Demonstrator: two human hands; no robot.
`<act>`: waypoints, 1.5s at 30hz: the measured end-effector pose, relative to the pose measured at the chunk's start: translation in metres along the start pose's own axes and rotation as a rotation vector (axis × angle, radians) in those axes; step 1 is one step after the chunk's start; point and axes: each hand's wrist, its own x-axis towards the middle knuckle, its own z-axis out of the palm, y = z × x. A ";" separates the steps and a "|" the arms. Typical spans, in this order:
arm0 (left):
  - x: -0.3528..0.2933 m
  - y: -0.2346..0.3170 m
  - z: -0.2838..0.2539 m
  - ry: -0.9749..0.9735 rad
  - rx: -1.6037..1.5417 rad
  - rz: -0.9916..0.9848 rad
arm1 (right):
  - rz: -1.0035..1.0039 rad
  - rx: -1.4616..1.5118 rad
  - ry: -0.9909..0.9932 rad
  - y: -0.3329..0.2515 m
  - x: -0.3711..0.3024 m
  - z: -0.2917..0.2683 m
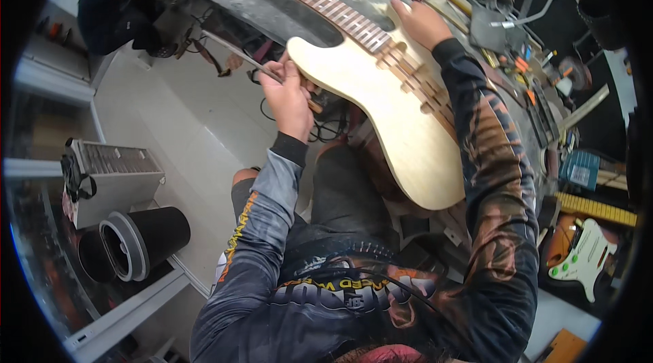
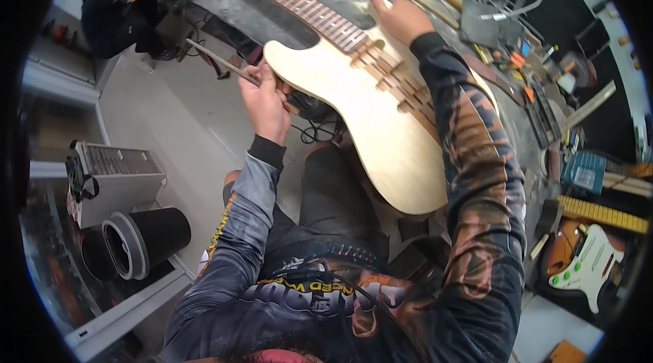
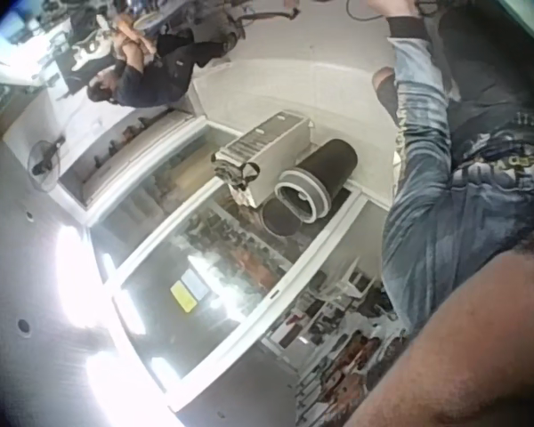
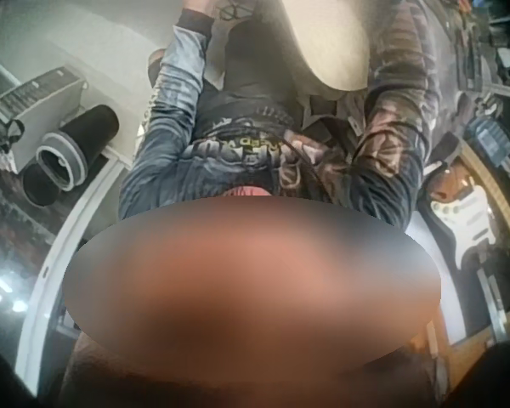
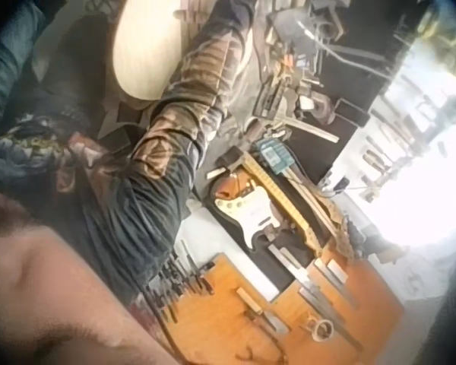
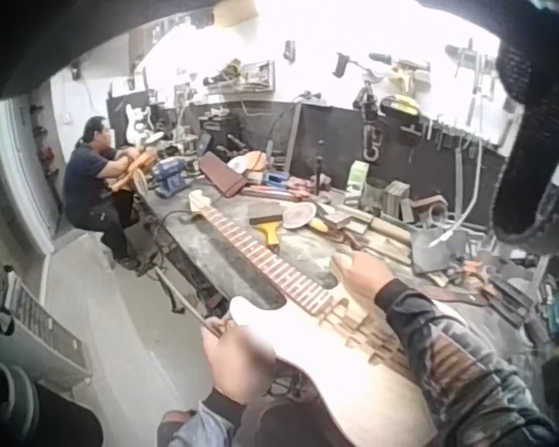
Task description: The person shapes the edges of a wooden guitar body using a file. They hold the guitar body on a workbench with one hand while applying long, repetitive strokes with the file along the outer contours of the wood.
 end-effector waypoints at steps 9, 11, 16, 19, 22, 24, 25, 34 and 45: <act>0.002 0.004 -0.009 -0.056 0.163 0.001 | -0.063 -0.096 0.150 -0.009 -0.047 -0.011; -0.002 0.012 -0.011 -0.070 0.196 0.018 | -0.333 -0.199 0.406 -0.025 -0.097 -0.019; -0.036 0.025 -0.032 -0.156 0.404 0.008 | -0.332 0.063 -0.043 -0.101 -0.276 -0.046; -0.085 0.041 -0.043 -0.307 0.349 -0.063 | -0.325 -0.090 -0.100 -0.114 -0.334 -0.044; -0.118 0.052 -0.059 -0.564 0.478 -0.232 | -0.247 -0.184 -0.080 -0.104 -0.356 -0.042; -0.139 0.055 -0.053 -0.618 0.559 -0.241 | -0.187 -0.159 -0.034 -0.094 -0.364 -0.041; -0.146 0.057 -0.049 -0.667 0.640 -0.239 | -0.178 -0.160 -0.038 -0.089 -0.366 -0.038; -0.182 0.039 -0.061 -0.683 0.353 -0.441 | -0.440 -0.245 0.224 -0.048 -0.392 -0.021; -0.190 0.026 -0.080 -0.739 0.376 -0.315 | -0.361 0.118 0.284 -0.054 -0.419 -0.013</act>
